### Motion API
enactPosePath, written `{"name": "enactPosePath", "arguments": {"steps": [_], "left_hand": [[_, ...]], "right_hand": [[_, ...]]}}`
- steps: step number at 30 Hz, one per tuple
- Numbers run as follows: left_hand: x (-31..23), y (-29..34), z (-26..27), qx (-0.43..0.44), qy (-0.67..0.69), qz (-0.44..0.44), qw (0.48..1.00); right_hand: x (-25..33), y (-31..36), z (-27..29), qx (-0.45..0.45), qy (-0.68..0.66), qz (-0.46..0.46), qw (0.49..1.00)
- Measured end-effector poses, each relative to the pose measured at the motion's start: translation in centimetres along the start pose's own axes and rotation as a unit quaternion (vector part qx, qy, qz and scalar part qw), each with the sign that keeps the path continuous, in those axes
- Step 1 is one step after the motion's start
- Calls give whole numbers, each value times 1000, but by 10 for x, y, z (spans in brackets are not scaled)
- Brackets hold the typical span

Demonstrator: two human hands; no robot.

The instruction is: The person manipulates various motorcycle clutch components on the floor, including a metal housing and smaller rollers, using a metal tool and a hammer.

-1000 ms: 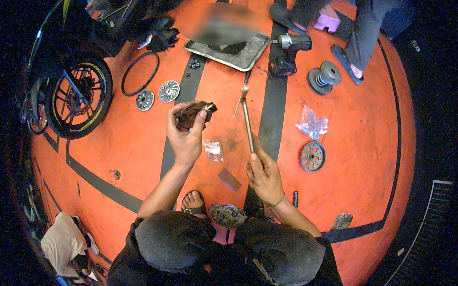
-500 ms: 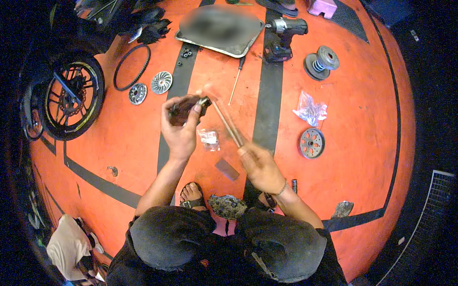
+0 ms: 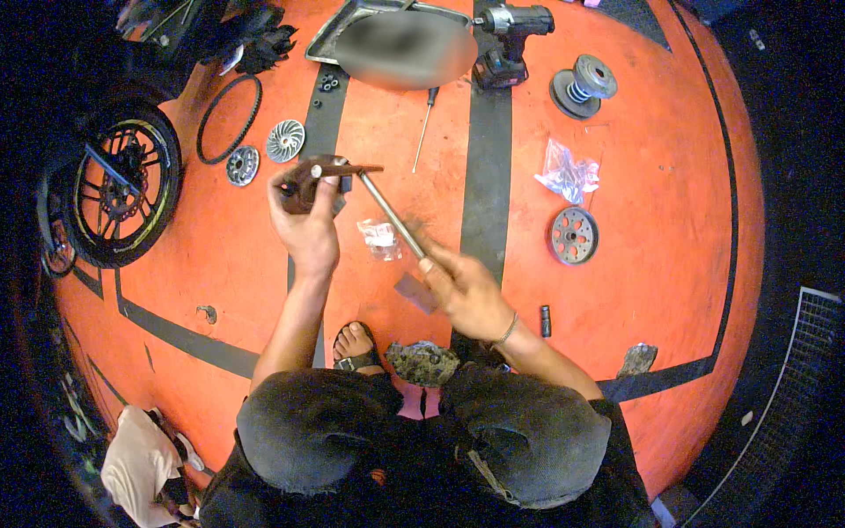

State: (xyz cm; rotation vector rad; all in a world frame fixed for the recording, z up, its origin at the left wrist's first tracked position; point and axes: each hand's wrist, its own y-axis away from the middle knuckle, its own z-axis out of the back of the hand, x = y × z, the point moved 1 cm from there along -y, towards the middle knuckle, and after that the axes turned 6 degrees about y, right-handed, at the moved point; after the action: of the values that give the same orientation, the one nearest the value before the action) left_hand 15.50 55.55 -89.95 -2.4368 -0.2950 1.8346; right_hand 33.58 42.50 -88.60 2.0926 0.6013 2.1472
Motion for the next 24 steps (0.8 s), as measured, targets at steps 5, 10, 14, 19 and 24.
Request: {"name": "enactPosePath", "arguments": {"steps": [5, 10, 14, 19, 24], "left_hand": [[-2, 8, -2, -10, -41, 20, 999], [-1, 4, 18, -33, -13, 60, 998], [-3, 13, -10, -25, 26, 110, 993], [7, 11, 9, -46, 65, 43, 996], [4, 13, 25, -51, 65, 118, 990]], "right_hand": [[-1, -3, -1, -41, -43, -16, 998], [22, -3, 0, -97, -157, -32, 982], [15, 4, 8, -72, 17, 12, 997], [14, -1, -4, -28, 74, -38, 996], [-9, -7, 5, -114, 133, 80, 981]]}}
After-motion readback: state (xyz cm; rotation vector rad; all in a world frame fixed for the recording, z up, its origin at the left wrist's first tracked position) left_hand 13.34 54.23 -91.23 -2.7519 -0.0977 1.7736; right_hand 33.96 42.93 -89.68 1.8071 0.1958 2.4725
